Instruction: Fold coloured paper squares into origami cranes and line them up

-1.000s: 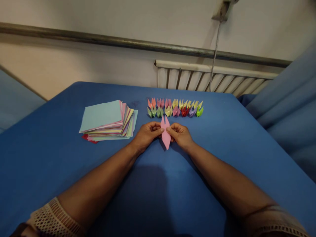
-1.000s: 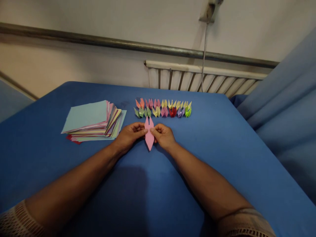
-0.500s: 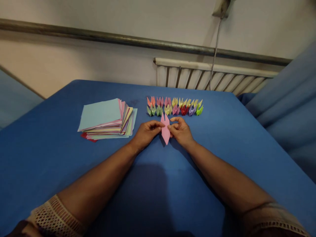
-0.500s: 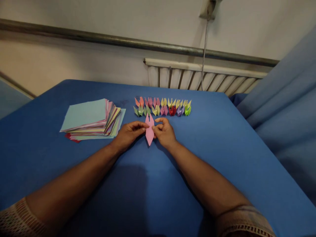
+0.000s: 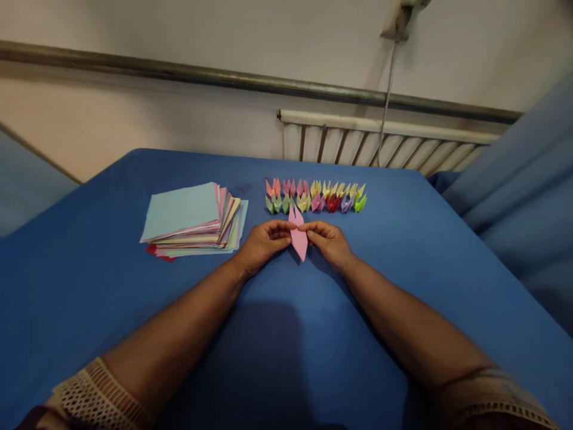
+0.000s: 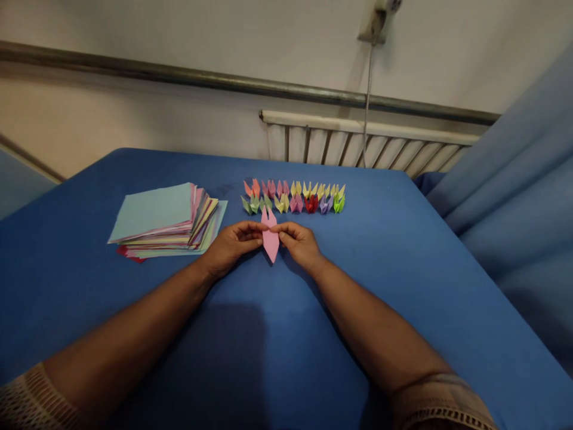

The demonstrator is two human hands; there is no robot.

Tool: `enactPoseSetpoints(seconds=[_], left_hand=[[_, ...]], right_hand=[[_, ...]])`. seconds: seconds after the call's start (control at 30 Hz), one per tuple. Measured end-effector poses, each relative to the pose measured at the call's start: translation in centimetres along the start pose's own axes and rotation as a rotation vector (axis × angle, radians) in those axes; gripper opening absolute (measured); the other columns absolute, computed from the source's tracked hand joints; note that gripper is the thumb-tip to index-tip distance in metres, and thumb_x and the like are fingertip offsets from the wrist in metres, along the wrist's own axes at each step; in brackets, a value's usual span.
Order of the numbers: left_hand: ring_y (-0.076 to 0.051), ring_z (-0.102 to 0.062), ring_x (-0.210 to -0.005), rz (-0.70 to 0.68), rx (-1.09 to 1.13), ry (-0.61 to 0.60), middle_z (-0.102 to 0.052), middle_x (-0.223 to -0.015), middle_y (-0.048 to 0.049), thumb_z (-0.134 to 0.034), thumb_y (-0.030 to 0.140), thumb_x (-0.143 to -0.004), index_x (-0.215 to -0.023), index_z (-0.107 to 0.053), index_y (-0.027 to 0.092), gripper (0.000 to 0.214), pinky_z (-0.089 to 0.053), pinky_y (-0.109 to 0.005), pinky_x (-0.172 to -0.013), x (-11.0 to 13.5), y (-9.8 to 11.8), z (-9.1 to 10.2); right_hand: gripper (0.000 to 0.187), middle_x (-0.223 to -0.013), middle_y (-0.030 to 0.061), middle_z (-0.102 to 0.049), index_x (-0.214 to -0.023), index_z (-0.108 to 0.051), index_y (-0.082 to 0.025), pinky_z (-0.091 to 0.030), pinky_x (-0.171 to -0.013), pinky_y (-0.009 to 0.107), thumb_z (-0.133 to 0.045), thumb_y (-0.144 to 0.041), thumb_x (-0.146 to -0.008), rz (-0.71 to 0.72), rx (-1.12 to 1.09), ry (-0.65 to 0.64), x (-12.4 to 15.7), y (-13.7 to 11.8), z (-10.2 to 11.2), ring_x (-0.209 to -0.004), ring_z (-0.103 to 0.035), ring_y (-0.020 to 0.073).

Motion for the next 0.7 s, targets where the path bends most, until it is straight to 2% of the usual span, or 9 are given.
enactPoseSetpoints(seconds=[0.2,0.43,0.57,0.7], left_hand=[[-0.014,-0.064,-0.080,-0.015,-0.003,0.010,-0.069,-0.085,-0.0028,-0.079,0.023,-0.063,-0.090,-0.067,0.015,0.031,-0.048,-0.030,-0.084,0.06,0.14,-0.23],[-0.013,-0.061,-0.072,-0.098,-0.129,0.075,-0.066,-0.078,0.0001,-0.080,0.035,-0.061,-0.079,-0.066,0.016,0.029,-0.048,-0.028,-0.075,-0.38,0.03,0.20],[-0.013,-0.059,-0.070,-0.130,-0.174,0.105,-0.066,-0.075,0.0001,-0.077,0.040,-0.064,-0.075,-0.067,0.016,0.028,-0.048,-0.027,-0.072,-0.29,0.34,0.16],[-0.012,-0.057,-0.065,-0.118,-0.182,0.134,-0.064,-0.070,0.0014,-0.077,0.041,-0.064,-0.072,-0.065,0.016,0.029,-0.046,-0.025,-0.066,-0.07,0.45,-0.07]], right_hand=[[0.016,-0.083,0.0012,-0.071,-0.083,-0.070,-0.021,-0.048,-0.083,0.033,-0.069,-0.030,-0.071,0.021,-0.029,-0.007,-0.11,0.22,0.02,-0.076,-0.063,0.0134],[0.021,-0.087,0.0008,-0.072,-0.087,-0.070,-0.023,-0.048,-0.086,0.034,-0.074,-0.032,-0.069,0.045,-0.083,-0.082,-0.09,0.60,-0.28,-0.082,-0.065,0.0151],[0.019,-0.082,0.0005,-0.071,-0.082,-0.070,-0.021,-0.049,-0.080,0.031,-0.074,-0.033,-0.068,0.049,-0.042,-0.009,-0.07,0.66,-0.28,-0.076,-0.064,0.0139],[0.020,-0.066,-0.0023,-0.065,-0.072,-0.066,-0.019,-0.046,-0.063,0.026,-0.076,-0.035,-0.065,0.063,0.006,0.093,-0.07,0.43,-0.16,-0.061,-0.057,0.0109]])
Point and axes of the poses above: each hand's wrist, its own x-axis away from the middle knuckle, its own z-axis out of the back of the hand, y = z × x, the point moved 4 cm from there along -x, towards the middle knuckle
